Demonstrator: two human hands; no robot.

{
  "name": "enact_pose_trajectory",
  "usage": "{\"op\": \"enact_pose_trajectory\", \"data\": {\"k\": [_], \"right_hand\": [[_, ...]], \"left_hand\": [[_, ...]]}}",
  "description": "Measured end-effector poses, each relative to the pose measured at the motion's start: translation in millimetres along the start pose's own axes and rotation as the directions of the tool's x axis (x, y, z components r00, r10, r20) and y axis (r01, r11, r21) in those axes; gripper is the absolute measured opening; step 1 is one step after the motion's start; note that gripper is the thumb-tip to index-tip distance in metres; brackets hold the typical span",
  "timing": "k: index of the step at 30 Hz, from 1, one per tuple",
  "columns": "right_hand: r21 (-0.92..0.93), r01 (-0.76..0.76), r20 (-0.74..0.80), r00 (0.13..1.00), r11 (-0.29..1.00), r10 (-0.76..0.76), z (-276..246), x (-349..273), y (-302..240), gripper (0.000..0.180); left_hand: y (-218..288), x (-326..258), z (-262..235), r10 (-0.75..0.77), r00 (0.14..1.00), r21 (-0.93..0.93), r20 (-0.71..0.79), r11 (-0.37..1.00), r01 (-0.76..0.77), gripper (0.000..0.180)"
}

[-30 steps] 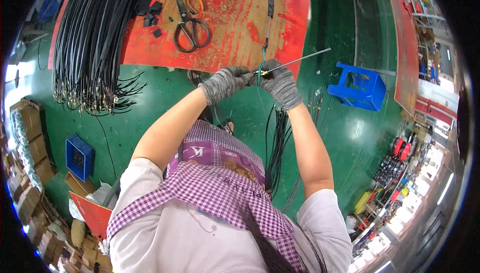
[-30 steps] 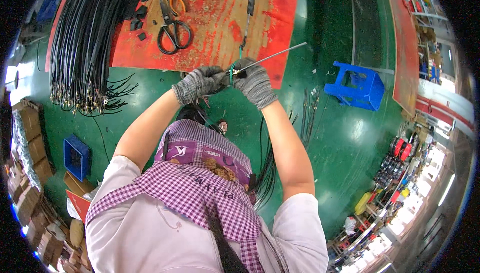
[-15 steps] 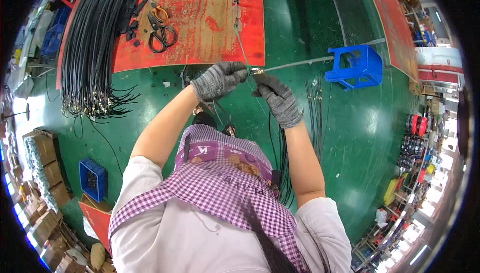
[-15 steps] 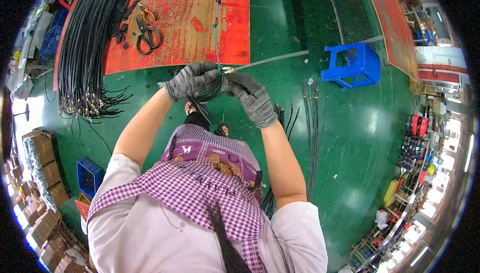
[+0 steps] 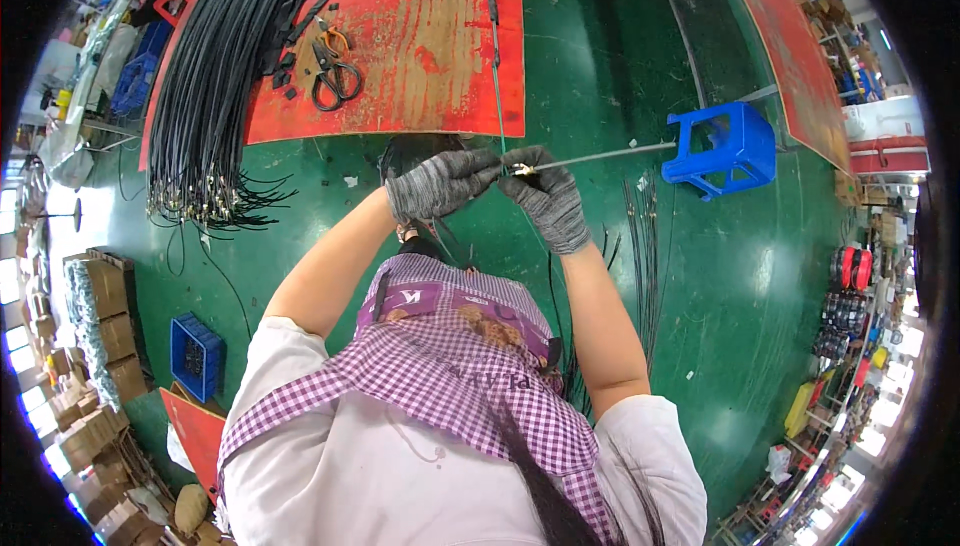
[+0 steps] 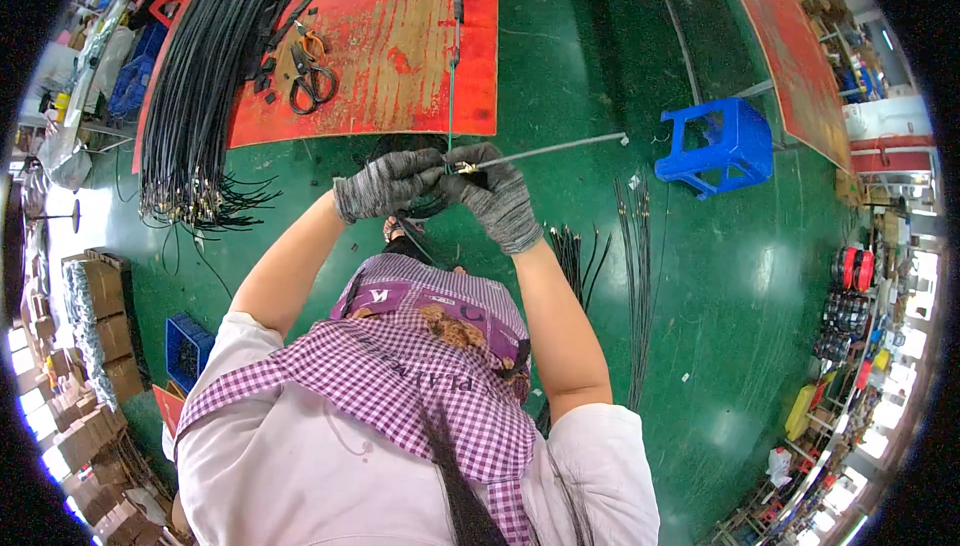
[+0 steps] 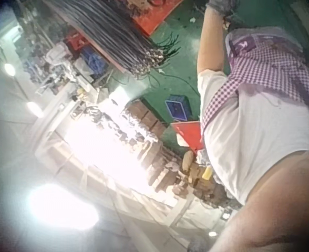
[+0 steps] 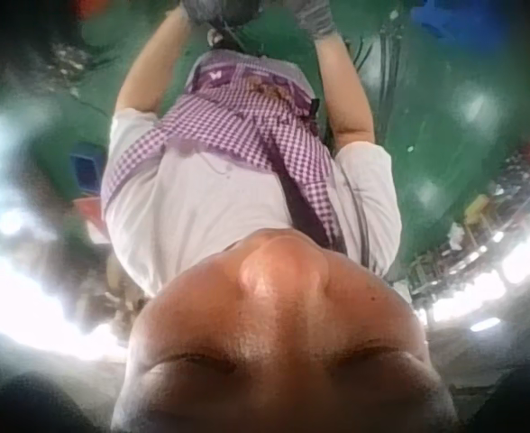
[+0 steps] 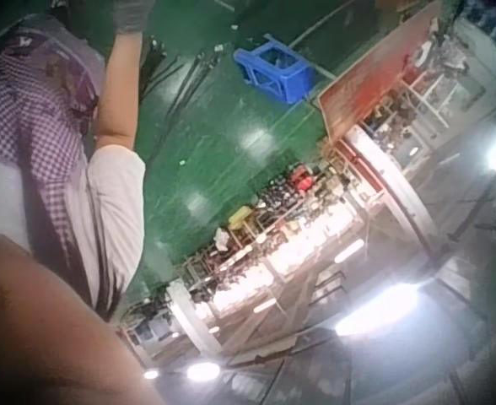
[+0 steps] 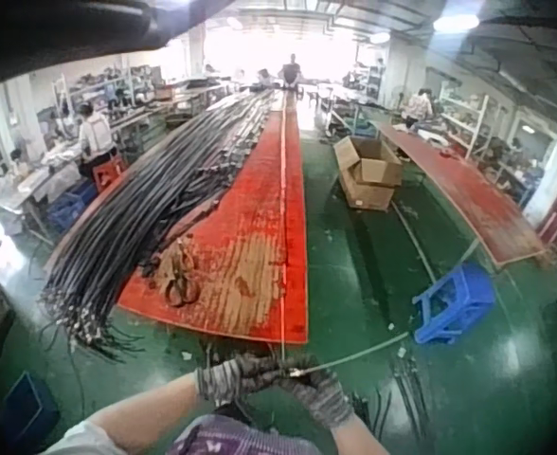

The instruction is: The person strips the outer insulation from black cables using pliers and then cuts the cables to length using scissors. The person works at a red table in a factory setting, handling the cables one at a time.

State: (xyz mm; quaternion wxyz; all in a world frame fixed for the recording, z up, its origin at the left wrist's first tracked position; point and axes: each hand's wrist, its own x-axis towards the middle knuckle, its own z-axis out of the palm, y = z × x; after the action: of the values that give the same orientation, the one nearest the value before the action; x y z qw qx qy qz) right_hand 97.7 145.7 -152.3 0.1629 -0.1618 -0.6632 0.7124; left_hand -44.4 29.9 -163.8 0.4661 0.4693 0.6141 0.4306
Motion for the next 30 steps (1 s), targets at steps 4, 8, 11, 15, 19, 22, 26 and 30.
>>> {"op": "enact_pose_trajectory", "data": {"k": [4, 8, 11, 15, 19, 22, 26, 30], "right_hand": [[0.213, -0.003, -0.062, 0.998, 0.977, 0.017, 10, -5, 14, 0.035], [0.373, -0.125, -0.008, 0.990, 0.920, 0.138, 13, -2, 53, 0.037], [0.331, -0.116, -0.080, 0.985, 0.937, 0.150, 24, 4, 52, 0.030], [0.167, -0.233, -0.086, 0.965, 0.958, 0.250, 25, 13, 66, 0.025], [0.012, -0.185, -0.158, 0.970, 0.983, 0.185, 44, 19, 69, 0.022], [0.025, -0.093, -0.268, 0.959, 0.995, 0.097, 59, 12, 88, 0.019], [0.309, -0.188, -0.330, 0.898, 0.933, 0.290, 76, 5, 100, 0.020], [0.408, -0.460, -0.162, 0.813, 0.788, 0.559, 96, 13, 77, 0.015]], "left_hand": [[-23, 0, 6, -0.023, 0.996, -0.378, 0.088, 0.924, 0.055, 0.030], [-16, 0, 7, -0.044, 0.999, -0.254, -0.004, 0.966, 0.042, 0.036], [-28, 0, 3, 0.028, 1.000, -0.019, 0.011, 0.999, -0.027, 0.040], [-35, 4, 2, 0.046, 0.999, -0.105, -0.021, 0.993, -0.048, 0.040], [-68, -1, 1, 0.170, 0.969, 0.058, -0.176, 0.985, -0.163, 0.038], [-86, -6, -8, -0.086, 0.977, -0.271, 0.193, 0.953, 0.138, 0.032], [-91, 7, -85, -0.379, 0.585, 0.629, 0.717, 0.714, -0.307, 0.030], [-155, 99, -199, -0.047, 0.698, 0.407, 0.715, -0.783, -0.470, 0.042]]}}
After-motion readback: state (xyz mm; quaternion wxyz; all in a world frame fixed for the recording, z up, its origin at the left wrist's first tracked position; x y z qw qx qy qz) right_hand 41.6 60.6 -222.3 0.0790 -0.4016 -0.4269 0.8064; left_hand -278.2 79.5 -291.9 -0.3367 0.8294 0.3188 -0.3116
